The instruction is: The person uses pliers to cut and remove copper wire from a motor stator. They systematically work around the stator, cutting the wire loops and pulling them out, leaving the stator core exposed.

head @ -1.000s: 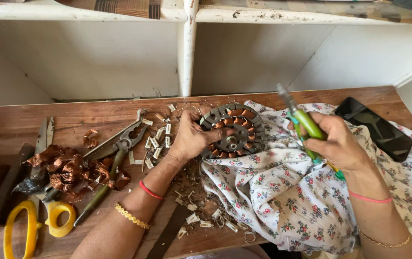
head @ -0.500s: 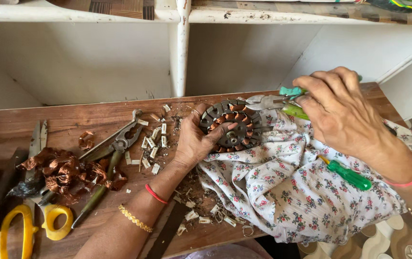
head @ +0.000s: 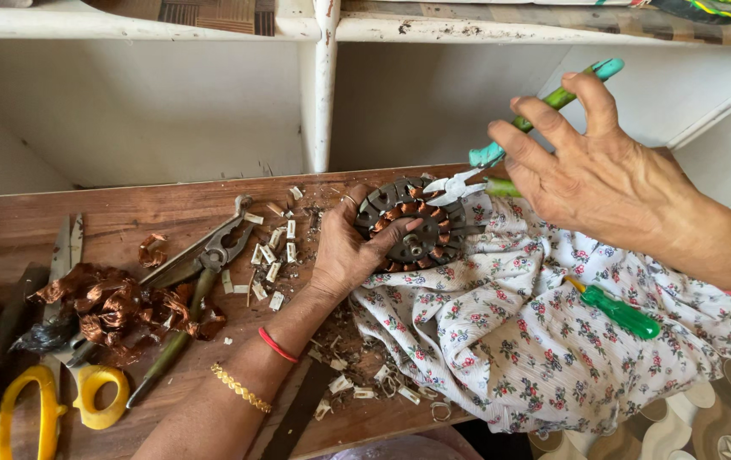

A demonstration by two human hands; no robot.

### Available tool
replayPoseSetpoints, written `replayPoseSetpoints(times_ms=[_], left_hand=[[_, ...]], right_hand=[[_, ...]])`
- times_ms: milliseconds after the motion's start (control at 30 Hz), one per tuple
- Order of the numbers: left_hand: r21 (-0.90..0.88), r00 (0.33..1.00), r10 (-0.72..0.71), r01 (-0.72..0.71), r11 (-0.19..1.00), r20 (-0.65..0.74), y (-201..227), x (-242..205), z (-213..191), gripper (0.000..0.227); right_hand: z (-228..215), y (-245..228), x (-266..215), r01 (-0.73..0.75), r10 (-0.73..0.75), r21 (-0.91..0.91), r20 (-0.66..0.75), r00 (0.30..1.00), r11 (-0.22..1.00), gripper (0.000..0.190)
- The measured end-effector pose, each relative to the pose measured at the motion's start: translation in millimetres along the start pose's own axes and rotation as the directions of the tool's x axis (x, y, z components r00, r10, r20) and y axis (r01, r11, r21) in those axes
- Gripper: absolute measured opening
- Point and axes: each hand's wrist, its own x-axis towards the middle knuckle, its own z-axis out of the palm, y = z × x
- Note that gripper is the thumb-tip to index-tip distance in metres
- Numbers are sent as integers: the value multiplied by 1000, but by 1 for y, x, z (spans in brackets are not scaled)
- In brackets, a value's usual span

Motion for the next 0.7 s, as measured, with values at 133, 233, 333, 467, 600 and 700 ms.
replayPoseSetpoints(times_ms=[133,233,333,467,600,700], left_hand=[[17,998,-69,69,997,8,2,0,-2,33],[35,997,-78,78,996,2,4,0,-2,32],[4,999,-50,50,999,-3,4,1,0,31],[-11,998,-66,66,998,-12,2,1,0,33],[41,1000,20,-20,999,-13,-3,2,4,31],[141,999,-25,28,990,-27,-5,2,1,33]], right_hand=[[-1,7,-2,16,-12,-51,79,997,999,17],[0,9,2,56,-50,-117,53,997,992,24],[0,11,7,83,-76,-159,55,996,984,29],[-5,14,10,125,-116,-184,62,991,975,25],[-11,16,15,236,-211,-194,144,967,952,24],[-11,15,17,203,-190,-196,83,978,959,32]])
